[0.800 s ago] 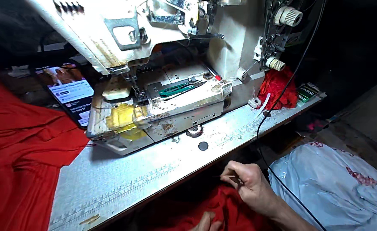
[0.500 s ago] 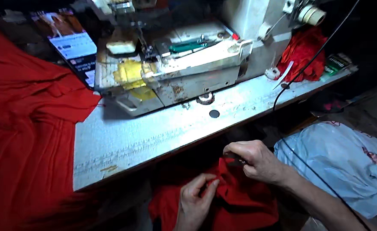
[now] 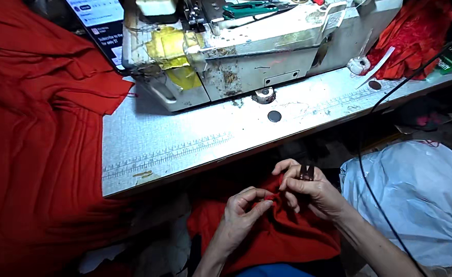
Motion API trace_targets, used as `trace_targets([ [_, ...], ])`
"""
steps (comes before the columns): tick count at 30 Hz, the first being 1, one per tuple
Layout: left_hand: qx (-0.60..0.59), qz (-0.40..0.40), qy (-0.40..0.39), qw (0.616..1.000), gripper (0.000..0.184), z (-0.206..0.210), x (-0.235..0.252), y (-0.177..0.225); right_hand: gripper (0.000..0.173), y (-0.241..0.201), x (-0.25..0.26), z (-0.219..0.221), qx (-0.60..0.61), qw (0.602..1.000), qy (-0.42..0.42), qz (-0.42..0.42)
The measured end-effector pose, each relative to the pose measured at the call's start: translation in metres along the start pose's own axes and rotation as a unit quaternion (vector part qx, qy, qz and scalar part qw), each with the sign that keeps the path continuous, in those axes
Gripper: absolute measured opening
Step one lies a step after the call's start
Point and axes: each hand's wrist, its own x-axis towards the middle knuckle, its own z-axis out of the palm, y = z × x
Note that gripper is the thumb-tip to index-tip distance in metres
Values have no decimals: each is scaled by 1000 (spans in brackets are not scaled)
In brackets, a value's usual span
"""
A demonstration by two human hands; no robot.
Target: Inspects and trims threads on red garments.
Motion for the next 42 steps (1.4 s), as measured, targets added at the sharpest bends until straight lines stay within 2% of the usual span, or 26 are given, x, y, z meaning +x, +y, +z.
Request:
trace_targets([
  [2,50,46,13,998,17,2,1,-1,20,-3,-5,19,-16,1000,-26,4],
  [4,96,114,35,988,18,8,2,-1,18,-3,-14,41,-170,982,-57,-63],
  [6,149,179,35,972,30,14,0,0,17,6,-20,50,-360,909,-97,-184],
  [7,161,198,32,966,31,17,-1,1,15,10,-21,49,-393,891,-96,-208],
  [8,164,203,37,965,26,18,-3,0,16,9,-21,44,-385,898,-68,-201],
  [9,159,192,48,967,20,16,-4,-3,17,4,-20,35,-345,923,-9,-171],
  [11,150,136,79,976,14,7,-12,-9,17,-10,-12,8,-199,967,124,-100],
  [13,123,92,102,983,12,2,-15,-10,18,-21,-8,-3,-111,976,172,-78],
  [15,78,61,102,990,11,7,-16,-7,16,-20,-12,7,-132,985,101,-45],
  [17,37,45,93,994,13,11,-13,-3,17,-27,-9,15,-234,972,-5,-27],
  [19,-11,23,82,996,13,6,-15,-2,17,-49,-2,16,-384,915,-39,-116],
  [22,-53,-6,79,995,14,-1,-21,1,15,-106,2,31,-441,867,73,-222],
  [23,-66,-7,79,995,15,-2,-21,2,20,-127,3,38,-489,838,112,-213],
  [25,-85,0,75,993,16,-2,-21,3,37,-155,16,37,-669,713,160,-140],
  [26,-88,10,72,993,16,-3,-20,2,44,-155,31,15,-733,644,164,-144],
  [27,-86,19,69,994,16,-3,-18,2,44,-151,40,-3,-770,601,164,-137],
  [29,-79,27,75,994,15,-1,-17,2,41,-140,38,-16,-800,558,185,-125],
  [30,-69,27,81,994,15,1,-18,3,40,-132,31,-12,-797,554,199,-136],
  [32,-39,28,80,996,16,3,-17,5,43,-110,10,0,-757,585,194,-218],
  [34,-12,45,64,997,16,5,-12,8,35,-78,-5,12,-679,664,119,-290],
  [36,21,80,40,996,15,5,-5,9,28,-41,-7,14,-579,775,-20,-252],
  [37,43,100,32,994,15,5,-2,9,28,-25,-5,11,-538,813,-74,-209],
  [38,68,115,35,990,15,4,-1,9,24,-11,-3,8,-509,837,-92,-181],
  [40,95,113,92,985,16,1,-3,7,7,3,-1,2,-465,870,-46,-156],
  [42,25,66,203,977,16,-1,-6,2,11,5,-4,-1,-442,886,11,-141],
])
